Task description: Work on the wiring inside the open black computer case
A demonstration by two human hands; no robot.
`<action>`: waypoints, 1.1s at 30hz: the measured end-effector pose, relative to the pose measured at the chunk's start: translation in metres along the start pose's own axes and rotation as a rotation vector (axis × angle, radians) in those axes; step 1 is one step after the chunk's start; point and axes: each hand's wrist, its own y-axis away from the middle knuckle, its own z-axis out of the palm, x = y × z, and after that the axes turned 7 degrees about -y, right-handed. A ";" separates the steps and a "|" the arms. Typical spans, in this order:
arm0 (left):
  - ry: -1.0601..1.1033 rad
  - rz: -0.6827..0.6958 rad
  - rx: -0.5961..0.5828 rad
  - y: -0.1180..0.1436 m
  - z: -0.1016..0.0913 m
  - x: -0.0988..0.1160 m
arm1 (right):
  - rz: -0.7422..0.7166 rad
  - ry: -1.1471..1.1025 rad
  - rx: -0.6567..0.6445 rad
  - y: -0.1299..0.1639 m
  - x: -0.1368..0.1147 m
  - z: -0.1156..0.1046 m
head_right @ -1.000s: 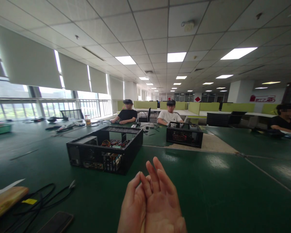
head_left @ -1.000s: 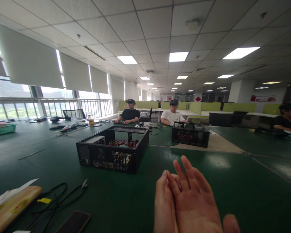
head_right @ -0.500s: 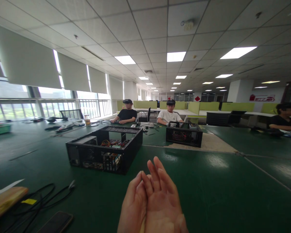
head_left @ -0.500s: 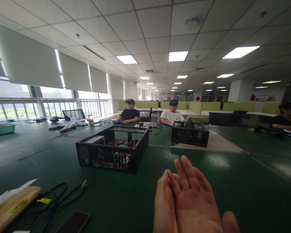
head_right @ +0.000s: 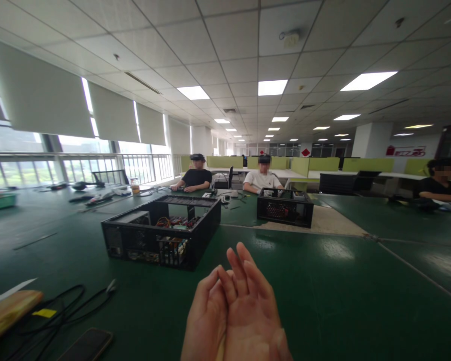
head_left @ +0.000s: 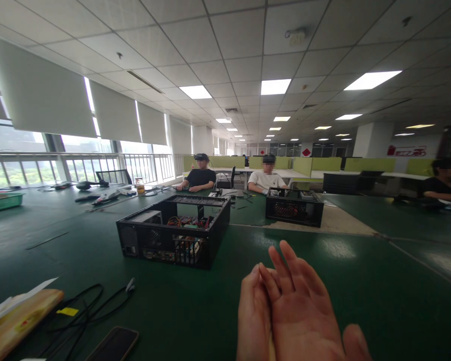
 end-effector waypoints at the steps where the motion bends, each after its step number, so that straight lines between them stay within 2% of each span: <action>1: 0.011 -0.005 -0.002 0.000 -0.001 0.000 | 0.006 0.000 -0.003 -0.001 0.000 0.000; 12: 0.081 -0.024 -0.034 -0.002 0.001 -0.001 | 0.025 -0.005 -0.037 -0.001 -0.002 -0.001; 22: 0.077 0.005 0.027 0.001 0.005 -0.002 | 0.023 -0.001 -0.044 -0.001 -0.002 -0.001; 28: 0.085 -0.002 -0.018 0.001 0.004 -0.002 | 0.056 0.000 -0.070 -0.003 -0.005 -0.001; 33: 0.109 -0.014 -0.011 -0.001 0.004 -0.003 | 0.063 0.003 -0.045 -0.001 -0.005 -0.001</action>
